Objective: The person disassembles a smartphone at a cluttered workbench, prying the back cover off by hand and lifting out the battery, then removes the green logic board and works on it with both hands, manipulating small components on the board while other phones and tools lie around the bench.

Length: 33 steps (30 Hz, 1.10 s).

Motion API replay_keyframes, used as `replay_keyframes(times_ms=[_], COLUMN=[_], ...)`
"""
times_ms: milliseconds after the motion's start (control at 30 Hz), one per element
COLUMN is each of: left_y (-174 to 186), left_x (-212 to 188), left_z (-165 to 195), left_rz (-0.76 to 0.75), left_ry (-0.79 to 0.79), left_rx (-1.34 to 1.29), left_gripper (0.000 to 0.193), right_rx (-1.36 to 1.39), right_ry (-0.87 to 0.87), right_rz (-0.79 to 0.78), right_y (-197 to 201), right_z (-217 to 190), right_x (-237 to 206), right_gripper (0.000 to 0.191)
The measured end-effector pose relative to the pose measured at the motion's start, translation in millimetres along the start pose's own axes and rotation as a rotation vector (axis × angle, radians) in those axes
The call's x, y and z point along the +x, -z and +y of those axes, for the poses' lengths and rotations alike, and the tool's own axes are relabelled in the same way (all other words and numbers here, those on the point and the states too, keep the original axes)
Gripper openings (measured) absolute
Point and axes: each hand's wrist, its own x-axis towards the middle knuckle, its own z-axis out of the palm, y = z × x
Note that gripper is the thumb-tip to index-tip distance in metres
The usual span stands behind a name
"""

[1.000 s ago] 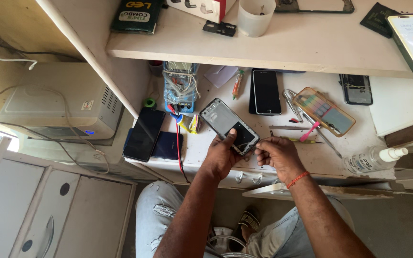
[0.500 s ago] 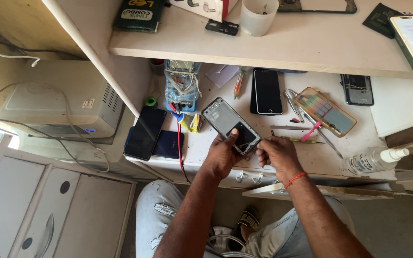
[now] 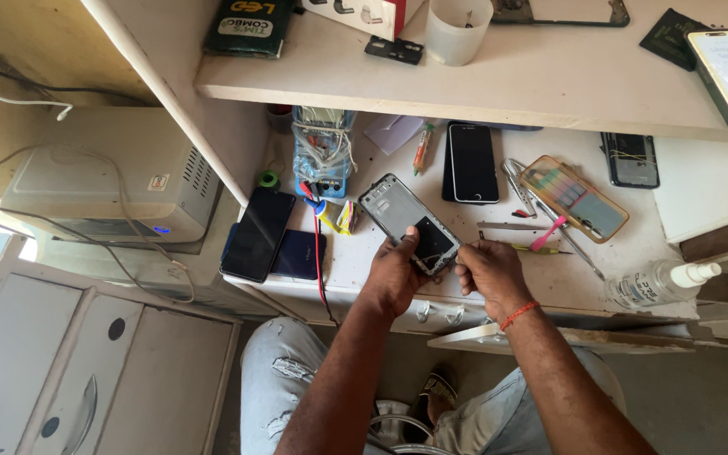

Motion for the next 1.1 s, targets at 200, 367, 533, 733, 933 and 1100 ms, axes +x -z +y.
replay_keyframes(times_ms=[200,367,533,733,933,1100], left_y=[0.3,1.2,-0.4,-4.1,-3.1,2.0], left_x=[1.4,1.0,0.8,-3.3,1.6,5.5], left_z=[-2.2,-3.2,-1.1,-0.4,3.7,-4.4], left_rz=[-0.024,-0.004,-0.018,0.036,0.057,0.004], left_ry=[-0.030,-0.024,-0.035,-0.005,-0.043,-0.076], left_rx=[0.020,-0.030,-0.011,-0.021,-0.088,-0.063], left_gripper=[0.035,0.033,0.035,0.034,0.034,0.034], right_rx=[-0.007,-0.001,0.023,0.029,0.221,0.297], right_ry=[0.013,0.035,0.002,0.038,0.153,0.225], right_rz=[0.003,0.009,-0.011,-0.020,-0.068,-0.072], right_y=[1.1,2.5,5.4,10.1,17.9,17.8], right_z=[3.3,5.8,6.8,11.4,19.4,22.2], right_x=[0.0,3.1,5.3,6.6,-2.7,-9.7], right_gripper=[0.018,0.017,0.018,0.016,0.012,0.020])
